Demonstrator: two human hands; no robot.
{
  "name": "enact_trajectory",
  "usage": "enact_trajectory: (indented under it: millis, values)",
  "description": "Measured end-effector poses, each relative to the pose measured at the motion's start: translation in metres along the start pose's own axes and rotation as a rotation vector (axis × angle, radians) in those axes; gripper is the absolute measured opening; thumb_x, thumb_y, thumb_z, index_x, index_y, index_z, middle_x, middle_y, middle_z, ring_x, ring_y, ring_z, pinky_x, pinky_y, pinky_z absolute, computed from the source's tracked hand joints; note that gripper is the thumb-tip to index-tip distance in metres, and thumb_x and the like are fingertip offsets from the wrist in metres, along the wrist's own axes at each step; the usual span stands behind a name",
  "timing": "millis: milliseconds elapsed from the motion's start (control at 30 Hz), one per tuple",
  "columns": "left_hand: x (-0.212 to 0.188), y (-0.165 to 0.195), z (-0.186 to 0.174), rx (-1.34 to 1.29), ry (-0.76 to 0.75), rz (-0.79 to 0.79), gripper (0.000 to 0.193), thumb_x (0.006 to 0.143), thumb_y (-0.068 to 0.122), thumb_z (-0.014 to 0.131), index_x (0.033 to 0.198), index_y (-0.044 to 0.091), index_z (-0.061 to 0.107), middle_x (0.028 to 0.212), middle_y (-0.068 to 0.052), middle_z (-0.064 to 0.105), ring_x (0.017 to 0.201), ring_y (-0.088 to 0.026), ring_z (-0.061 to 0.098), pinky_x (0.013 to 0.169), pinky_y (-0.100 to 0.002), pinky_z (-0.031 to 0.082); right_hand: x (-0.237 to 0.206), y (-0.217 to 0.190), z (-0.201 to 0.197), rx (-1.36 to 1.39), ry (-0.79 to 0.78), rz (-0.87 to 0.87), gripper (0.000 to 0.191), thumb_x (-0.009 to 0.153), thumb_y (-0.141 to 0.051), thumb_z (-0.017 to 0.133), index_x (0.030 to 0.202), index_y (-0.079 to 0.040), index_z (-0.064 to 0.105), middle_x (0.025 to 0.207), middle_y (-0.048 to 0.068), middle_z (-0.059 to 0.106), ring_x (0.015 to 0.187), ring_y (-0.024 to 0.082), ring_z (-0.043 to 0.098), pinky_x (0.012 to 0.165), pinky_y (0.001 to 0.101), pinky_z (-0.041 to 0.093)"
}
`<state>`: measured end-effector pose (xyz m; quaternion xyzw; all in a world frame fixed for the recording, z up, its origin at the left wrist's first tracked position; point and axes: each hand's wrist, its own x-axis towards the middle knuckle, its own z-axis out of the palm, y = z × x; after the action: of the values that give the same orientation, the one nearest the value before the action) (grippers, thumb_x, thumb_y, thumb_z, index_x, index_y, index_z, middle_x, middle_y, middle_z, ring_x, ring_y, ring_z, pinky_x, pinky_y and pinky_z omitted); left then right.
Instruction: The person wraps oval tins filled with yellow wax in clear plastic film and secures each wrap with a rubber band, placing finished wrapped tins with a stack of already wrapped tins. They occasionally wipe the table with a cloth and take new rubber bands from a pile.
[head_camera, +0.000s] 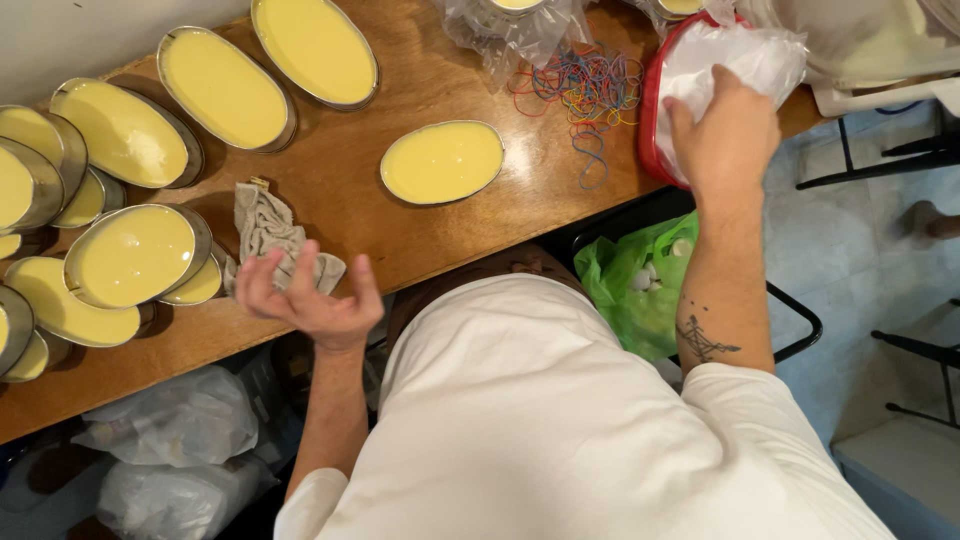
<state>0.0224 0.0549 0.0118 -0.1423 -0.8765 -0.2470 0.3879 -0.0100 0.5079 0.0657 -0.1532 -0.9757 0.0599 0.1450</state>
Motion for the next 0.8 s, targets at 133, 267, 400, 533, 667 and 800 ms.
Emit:
enact_trajectory:
  millis: [133, 267, 400, 533, 667, 800]
  values:
    - [0.022, 0.043, 0.026, -0.224, 0.002, 0.174, 0.048, 0.095, 0.045, 0.075, 0.129, 0.014, 0.062, 0.137, -0.011, 0.045, 0.136, -0.032, 0.033, 0.114, -0.056, 0.033, -0.013, 0.017, 0.042, -0.016, -0.088, 0.096, 0.025, 0.091, -0.021, 0.080, 0.110, -0.005, 0.077, 0.090, 0.022, 0.074, 0.085, 0.045, 0.070, 0.078, 0.0534, 0.055]
    - [0.047, 0.097, 0.043, -0.468, -0.138, 0.268, 0.044, 0.094, 0.041, 0.086, 0.129, 0.023, 0.066, 0.135, -0.005, 0.049, 0.132, -0.029, 0.039, 0.115, -0.049, 0.034, -0.015, 0.030, 0.049, 0.169, 0.080, 0.100, 0.018, 0.089, -0.010, 0.077, 0.106, -0.008, 0.080, 0.088, 0.016, 0.076, 0.081, 0.035, 0.074, 0.078, 0.0455, 0.058]
    - [0.075, 0.148, 0.072, -0.746, -0.234, 0.398, 0.038, 0.095, 0.025, 0.085, 0.129, 0.021, 0.068, 0.129, -0.004, 0.057, 0.123, -0.027, 0.051, 0.107, -0.048, 0.045, -0.010, 0.031, 0.034, 0.389, 0.056, 0.195, 0.015, 0.083, -0.005, 0.080, 0.098, -0.003, 0.076, 0.084, 0.008, 0.077, 0.073, 0.020, 0.075, 0.072, 0.0339, 0.059]
    - [0.092, 0.200, 0.116, -0.900, -0.500, 0.259, 0.045, 0.090, 0.014, 0.082, 0.130, 0.012, 0.062, 0.127, -0.008, 0.059, 0.122, -0.030, 0.058, 0.102, -0.042, 0.050, -0.009, 0.031, 0.015, 0.484, 0.063, 0.156, 0.024, 0.083, -0.008, 0.090, 0.100, -0.001, 0.075, 0.083, 0.006, 0.074, 0.068, 0.015, 0.066, 0.067, 0.0298, 0.053]
    - [0.103, 0.245, 0.166, -0.967, -0.606, 0.082, 0.074, 0.074, 0.012, 0.085, 0.139, 0.007, 0.050, 0.124, -0.014, 0.055, 0.118, -0.037, 0.059, 0.101, -0.045, 0.051, -0.001, 0.037, 0.008, 1.004, 0.025, 0.085, 0.024, 0.099, -0.001, 0.084, 0.119, 0.000, 0.071, 0.105, 0.007, 0.072, 0.091, 0.015, 0.066, 0.084, 0.0281, 0.056]
    - [0.100, 0.275, 0.198, -1.102, -0.687, -0.166, 0.086, 0.068, 0.012, 0.088, 0.141, 0.008, 0.043, 0.120, -0.015, 0.053, 0.108, -0.031, 0.063, 0.092, -0.042, 0.054, -0.001, 0.061, -0.001, 1.723, -0.073, 0.342, 0.020, 0.103, -0.002, 0.068, 0.122, -0.003, 0.063, 0.109, 0.008, 0.069, 0.099, 0.020, 0.075, 0.082, 0.0351, 0.068]
